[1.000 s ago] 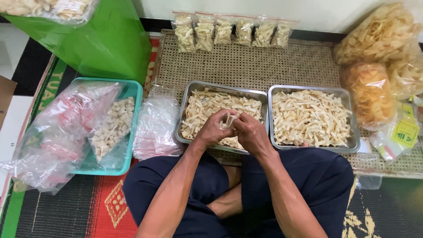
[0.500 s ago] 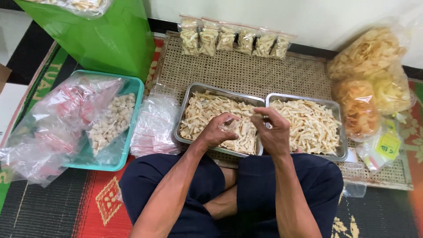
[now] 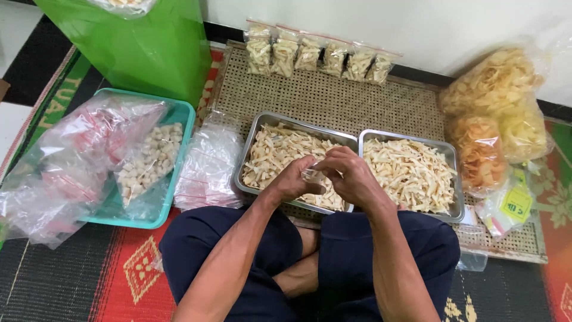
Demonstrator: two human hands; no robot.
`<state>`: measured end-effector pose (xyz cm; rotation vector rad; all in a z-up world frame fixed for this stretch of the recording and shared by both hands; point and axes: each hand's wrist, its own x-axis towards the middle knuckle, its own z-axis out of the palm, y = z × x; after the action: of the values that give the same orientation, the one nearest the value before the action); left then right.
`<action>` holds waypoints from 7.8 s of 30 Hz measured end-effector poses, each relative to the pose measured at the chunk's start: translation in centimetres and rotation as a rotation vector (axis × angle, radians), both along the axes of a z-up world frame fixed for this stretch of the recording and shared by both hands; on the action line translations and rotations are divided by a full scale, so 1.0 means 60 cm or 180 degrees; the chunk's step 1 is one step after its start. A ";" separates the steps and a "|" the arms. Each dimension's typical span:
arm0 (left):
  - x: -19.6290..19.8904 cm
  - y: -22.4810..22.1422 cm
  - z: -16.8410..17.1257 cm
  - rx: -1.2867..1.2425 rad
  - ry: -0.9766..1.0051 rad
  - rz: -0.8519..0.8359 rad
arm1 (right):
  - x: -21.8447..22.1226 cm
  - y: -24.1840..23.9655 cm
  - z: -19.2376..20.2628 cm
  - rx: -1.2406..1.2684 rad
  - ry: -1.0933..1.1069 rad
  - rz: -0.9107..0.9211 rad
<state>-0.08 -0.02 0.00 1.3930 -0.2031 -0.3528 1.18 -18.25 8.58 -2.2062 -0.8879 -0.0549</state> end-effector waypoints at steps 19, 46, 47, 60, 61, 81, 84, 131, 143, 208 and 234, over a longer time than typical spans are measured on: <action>-0.012 -0.002 -0.002 -0.0493 -0.0422 0.0093 | 0.000 0.003 0.078 -0.0440 0.0091 -0.0023; 0.025 -0.005 -0.042 0.0013 -0.0317 0.1353 | -0.020 -0.002 -0.218 -0.1765 0.1886 -0.0777; 0.026 -0.006 -0.050 0.0005 -0.0357 0.1366 | -0.018 -0.002 -0.224 -0.1758 0.1863 -0.0800; 0.033 -0.001 -0.037 0.0275 -0.0173 0.1467 | -0.008 0.005 -0.286 -0.1727 0.1841 -0.0722; 0.033 -0.002 -0.035 0.0286 -0.0168 0.1449 | -0.007 0.001 -0.291 -0.1713 0.1854 -0.0734; 0.026 -0.020 -0.034 0.0288 -0.0240 0.1554 | -0.019 -0.020 -0.189 -0.1688 0.2271 -0.0407; 0.027 -0.017 -0.038 0.0275 -0.0169 0.1547 | -0.016 -0.015 -0.187 -0.1623 0.2240 -0.0423; 0.013 -0.008 -0.049 0.1646 0.0002 0.0489 | 0.020 0.030 0.059 -0.2238 -0.0128 0.0139; 0.001 -0.011 0.004 0.0105 0.0042 0.0538 | 0.028 -0.001 0.086 -0.1666 0.0152 -0.0116; 0.002 0.009 -0.003 -0.0935 0.0065 -0.0361 | 0.012 0.015 0.120 -0.0766 0.0954 0.0754; 0.010 0.032 0.051 0.0195 -0.0735 0.0979 | -0.008 -0.039 -0.329 -0.1893 0.0933 -0.1231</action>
<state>0.51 1.91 3.06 1.4989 -0.1645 0.0579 0.69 -20.57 -11.18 -2.8143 -0.3230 0.3854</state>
